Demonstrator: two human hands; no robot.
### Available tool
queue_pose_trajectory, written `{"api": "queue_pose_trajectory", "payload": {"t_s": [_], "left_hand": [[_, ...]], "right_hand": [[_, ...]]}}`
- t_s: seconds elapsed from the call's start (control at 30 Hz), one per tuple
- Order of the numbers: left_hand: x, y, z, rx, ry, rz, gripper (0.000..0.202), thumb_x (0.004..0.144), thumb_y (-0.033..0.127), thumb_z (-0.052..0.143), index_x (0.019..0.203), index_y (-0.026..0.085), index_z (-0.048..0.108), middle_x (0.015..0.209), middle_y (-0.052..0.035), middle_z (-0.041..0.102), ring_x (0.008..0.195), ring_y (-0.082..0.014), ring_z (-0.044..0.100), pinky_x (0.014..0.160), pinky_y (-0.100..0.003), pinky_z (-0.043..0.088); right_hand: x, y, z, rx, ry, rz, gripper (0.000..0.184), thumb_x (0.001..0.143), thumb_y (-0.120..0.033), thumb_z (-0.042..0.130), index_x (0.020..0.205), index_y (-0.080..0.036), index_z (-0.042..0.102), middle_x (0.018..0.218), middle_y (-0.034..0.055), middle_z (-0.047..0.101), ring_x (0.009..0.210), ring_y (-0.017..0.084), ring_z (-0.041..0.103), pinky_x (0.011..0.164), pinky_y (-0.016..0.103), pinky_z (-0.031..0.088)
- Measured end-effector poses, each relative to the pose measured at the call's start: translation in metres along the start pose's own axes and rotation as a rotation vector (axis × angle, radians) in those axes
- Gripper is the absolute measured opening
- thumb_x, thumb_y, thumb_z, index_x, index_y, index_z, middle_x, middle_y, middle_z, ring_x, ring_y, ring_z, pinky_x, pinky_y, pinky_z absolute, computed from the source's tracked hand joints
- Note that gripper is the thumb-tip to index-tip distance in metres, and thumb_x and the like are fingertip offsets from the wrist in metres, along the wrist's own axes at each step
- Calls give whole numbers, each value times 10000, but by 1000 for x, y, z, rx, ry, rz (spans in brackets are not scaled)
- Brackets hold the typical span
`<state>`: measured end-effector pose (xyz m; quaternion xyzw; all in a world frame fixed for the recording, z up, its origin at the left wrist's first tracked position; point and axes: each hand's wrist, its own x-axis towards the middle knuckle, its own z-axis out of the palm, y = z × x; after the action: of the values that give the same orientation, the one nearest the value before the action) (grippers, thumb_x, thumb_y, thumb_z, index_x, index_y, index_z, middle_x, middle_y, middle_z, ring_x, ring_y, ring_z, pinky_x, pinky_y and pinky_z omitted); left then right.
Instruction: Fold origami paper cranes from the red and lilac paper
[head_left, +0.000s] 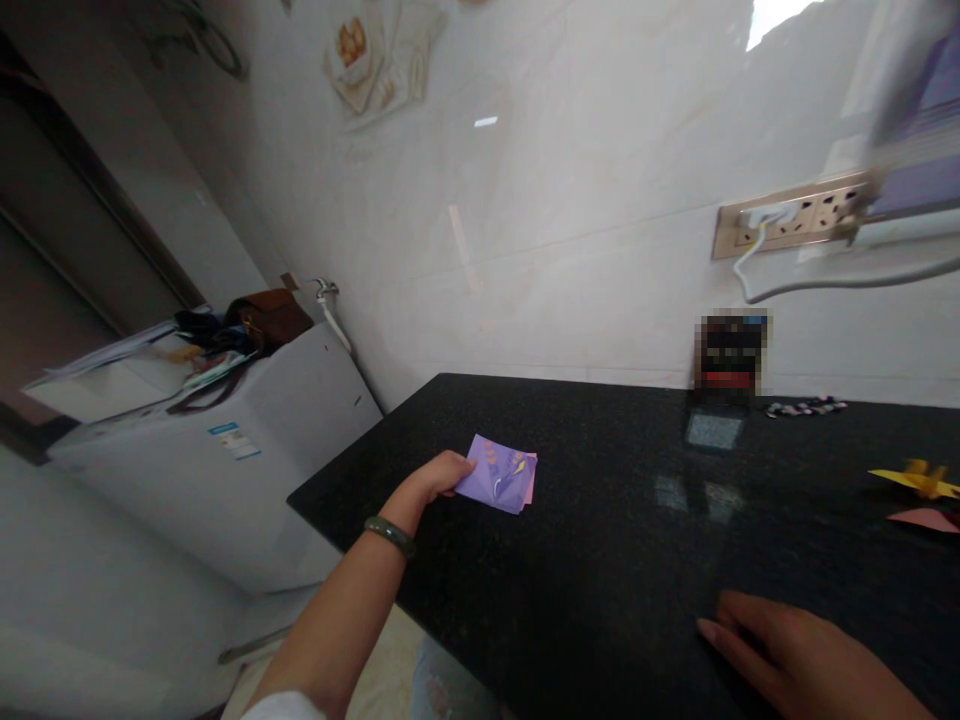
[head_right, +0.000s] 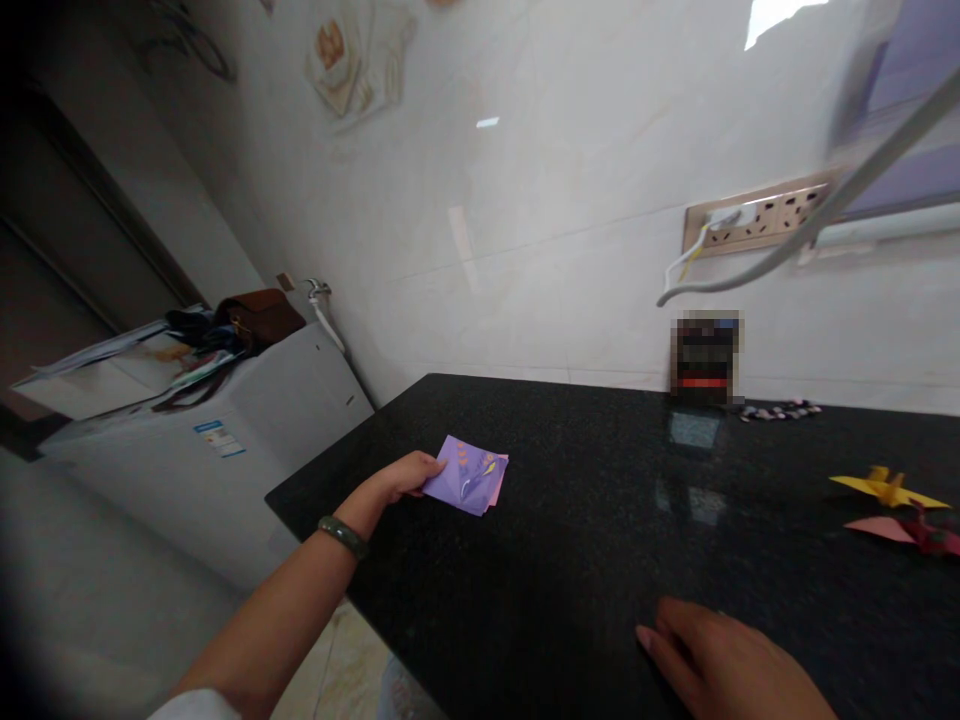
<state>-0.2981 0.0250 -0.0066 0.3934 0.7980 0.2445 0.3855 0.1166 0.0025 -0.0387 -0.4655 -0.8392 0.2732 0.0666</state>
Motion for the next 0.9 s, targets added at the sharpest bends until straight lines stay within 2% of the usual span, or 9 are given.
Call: {"api": "queue_pose_trajectory", "payload": {"t_s": [0.1, 0.17, 0.27, 0.4, 0.53, 0.63, 0.73, 0.8, 0.9], "left_hand": [[-10, 2, -8, -156, -26, 66, 303, 814, 281, 469, 1083, 142, 481, 1072, -81, 515, 894, -190, 534, 740, -386, 457], [-18, 7, -11, -264, -34, 131, 280, 802, 317, 479, 967, 100, 546, 923, -84, 584, 775, -176, 570, 686, -347, 465], [-32, 24, 2, -416, -44, 258, 248, 711, 317, 594, 819, 94, 594, 740, -69, 626, 639, -156, 582, 626, -286, 456], [-54, 65, 63, -558, -100, 391, 308, 678, 395, 598, 808, 115, 603, 642, -48, 624, 544, -151, 568, 533, -267, 436], [-84, 108, 147, -639, -219, 484, 326, 672, 429, 587, 752, 116, 626, 644, -41, 628, 571, -148, 565, 531, -243, 422], [-105, 131, 191, -702, -360, 507, 334, 668, 425, 592, 754, 107, 648, 650, -51, 639, 590, -165, 572, 548, -261, 428], [-116, 141, 211, -800, -511, 445, 317, 665, 387, 615, 812, 109, 656, 666, -63, 650, 623, -188, 591, 598, -295, 444], [-118, 142, 215, -891, -652, 436, 333, 703, 372, 586, 912, 117, 635, 768, -88, 658, 700, -210, 603, 643, -315, 450], [-115, 139, 214, -1085, -829, 359, 408, 764, 355, 517, 1127, 168, 516, 965, -104, 626, 834, -221, 593, 745, -341, 435]], "right_hand": [[0, 0, 0, 8, -2, 9, 337, 802, -449, 383, 630, -243, 586, 641, 30, 620, 594, 193, 583, 588, 324, 374], [-1, 1, 1, 16, 3, 15, 339, 798, -451, 388, 625, -237, 586, 636, 30, 617, 587, 193, 577, 583, 323, 371], [0, 0, 0, 80, 25, 11, 334, 786, -455, 414, 608, -223, 577, 616, 24, 602, 576, 186, 562, 571, 308, 370], [1, -3, -18, 401, 134, -29, 366, 799, -467, 399, 593, -189, 519, 551, 4, 516, 532, 142, 496, 493, 245, 362], [-4, 1, -50, 796, 366, 27, 335, 791, -463, 428, 927, -180, 541, 666, 9, 547, 492, 105, 460, 427, 212, 347], [-6, 8, -65, 998, 489, 29, 353, 751, -464, 495, 921, -157, 540, 629, 4, 553, 463, 100, 459, 420, 208, 350], [-6, 16, -69, 1214, 468, 54, 251, 711, -412, 576, 752, -168, 539, 634, -9, 577, 510, 112, 515, 500, 226, 403], [-6, 18, -68, 1251, 476, 78, 252, 692, -410, 596, 686, -166, 533, 587, -18, 569, 489, 115, 514, 489, 227, 399], [-6, 15, -64, 1257, 350, 89, 263, 681, -409, 608, 718, -153, 564, 604, -4, 593, 506, 126, 536, 514, 244, 415]]}}
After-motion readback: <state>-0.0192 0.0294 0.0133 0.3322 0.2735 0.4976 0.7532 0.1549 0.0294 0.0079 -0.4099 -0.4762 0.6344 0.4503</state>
